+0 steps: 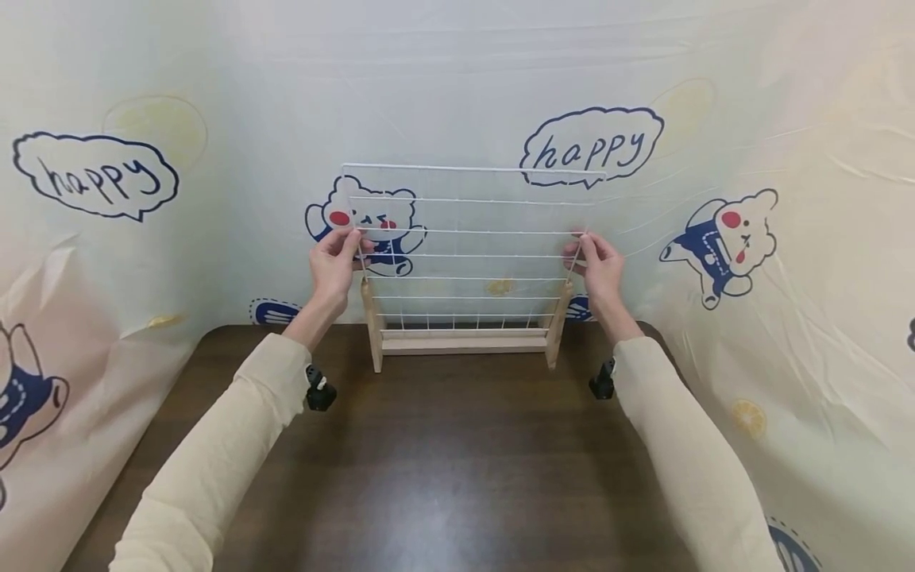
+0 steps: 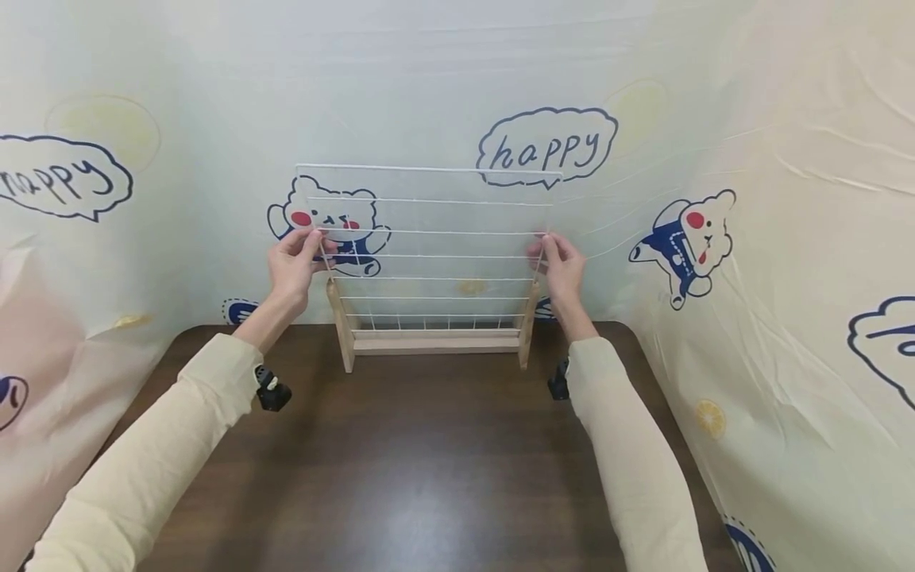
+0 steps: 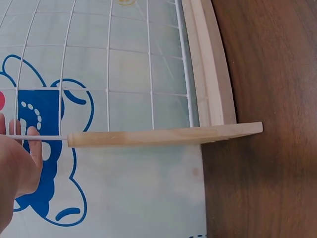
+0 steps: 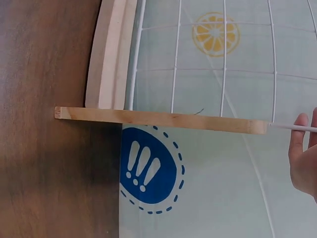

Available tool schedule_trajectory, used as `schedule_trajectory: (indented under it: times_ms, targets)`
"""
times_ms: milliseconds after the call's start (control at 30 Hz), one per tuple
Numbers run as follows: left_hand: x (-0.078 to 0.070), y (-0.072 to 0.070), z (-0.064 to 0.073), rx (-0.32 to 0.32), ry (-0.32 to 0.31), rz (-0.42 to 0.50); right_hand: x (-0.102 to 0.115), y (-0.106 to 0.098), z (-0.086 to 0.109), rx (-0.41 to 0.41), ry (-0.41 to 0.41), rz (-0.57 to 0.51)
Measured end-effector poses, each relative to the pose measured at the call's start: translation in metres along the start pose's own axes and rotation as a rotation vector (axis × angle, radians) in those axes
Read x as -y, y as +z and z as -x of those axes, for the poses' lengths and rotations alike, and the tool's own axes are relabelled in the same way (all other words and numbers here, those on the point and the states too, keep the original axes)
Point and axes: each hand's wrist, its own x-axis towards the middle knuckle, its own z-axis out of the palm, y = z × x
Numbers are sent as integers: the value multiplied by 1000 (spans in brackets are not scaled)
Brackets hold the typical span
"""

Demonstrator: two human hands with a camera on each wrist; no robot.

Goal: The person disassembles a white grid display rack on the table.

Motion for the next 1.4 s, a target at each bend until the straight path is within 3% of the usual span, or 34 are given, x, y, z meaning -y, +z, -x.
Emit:
schedule_trajectory:
  times_ms: [367, 700, 867, 1200, 1400]
  targets:
    - [-4, -1, -2, -9, 45, 21, 6, 0, -2, 11, 7, -10]
    - [-11, -3, -3, -9, 44, 23, 12, 4, -3, 5, 10, 22]
    - [-14, -3, -3, 1, 39, 17, 15, 5, -3, -11, -2, -8]
    - [-22, -2, -4, 14, 32, -30, 23, 10, 1, -66, -11, 85]
    - [-29, -3, -7, 23, 45, -58, 28, 15, 1, -92, 6, 81]
